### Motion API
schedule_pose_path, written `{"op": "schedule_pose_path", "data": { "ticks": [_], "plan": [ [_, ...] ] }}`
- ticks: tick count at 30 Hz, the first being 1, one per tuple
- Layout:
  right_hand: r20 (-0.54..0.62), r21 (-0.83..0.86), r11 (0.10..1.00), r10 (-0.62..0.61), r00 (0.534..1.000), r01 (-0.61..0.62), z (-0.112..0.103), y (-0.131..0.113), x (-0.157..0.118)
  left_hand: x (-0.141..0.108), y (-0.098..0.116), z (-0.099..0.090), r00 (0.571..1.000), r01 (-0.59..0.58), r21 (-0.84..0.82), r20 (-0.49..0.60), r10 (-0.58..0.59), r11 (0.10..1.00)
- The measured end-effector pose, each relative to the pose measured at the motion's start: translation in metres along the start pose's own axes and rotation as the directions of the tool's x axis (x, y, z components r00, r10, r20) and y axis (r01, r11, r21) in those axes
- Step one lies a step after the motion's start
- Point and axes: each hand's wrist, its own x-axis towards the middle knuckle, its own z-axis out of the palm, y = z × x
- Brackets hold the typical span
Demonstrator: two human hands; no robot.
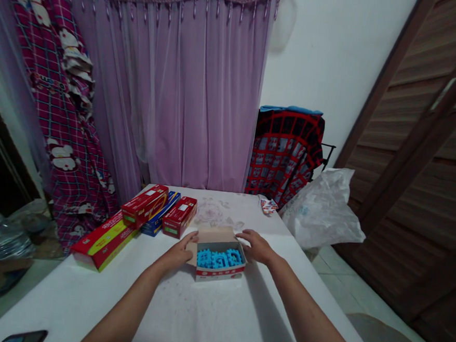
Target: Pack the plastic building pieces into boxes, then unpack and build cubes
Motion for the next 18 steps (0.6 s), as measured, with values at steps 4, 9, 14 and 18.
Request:
{"op": "schedule_pose_path", "data": {
  "ticks": [4, 9, 14, 18],
  "plan": [
    [0.163, -0.45, 0.891, 0.022, 0.986, 0.055, -0.006, -0.024, 0.0, -0.001, -0.001, -0.005, 0.999, -0.006, 0.111, -0.035, 0.01, 0.994],
    [0.219, -0.521, 0.854, 0.131, 0.967, 0.002, -0.005, -0.039, 0.008, -0.005, 0.004, -0.015, 0.996, 0.034, 0.329, -0.092, -0.003, 0.944],
    [0.252, -0.465, 0.881, 0.225, 0.941, -0.086, -0.003, -0.038, 0.021, -0.004, 0.018, -0.019, 0.998, 0.064, 0.456, -0.015, -0.064, 0.888],
    [0.259, -0.4, 0.9, 0.294, 0.92, -0.175, 0.0, -0.036, 0.026, 0.002, 0.025, -0.017, 0.995, 0.087, 0.507, 0.003, -0.102, 0.858]
  ]
}}
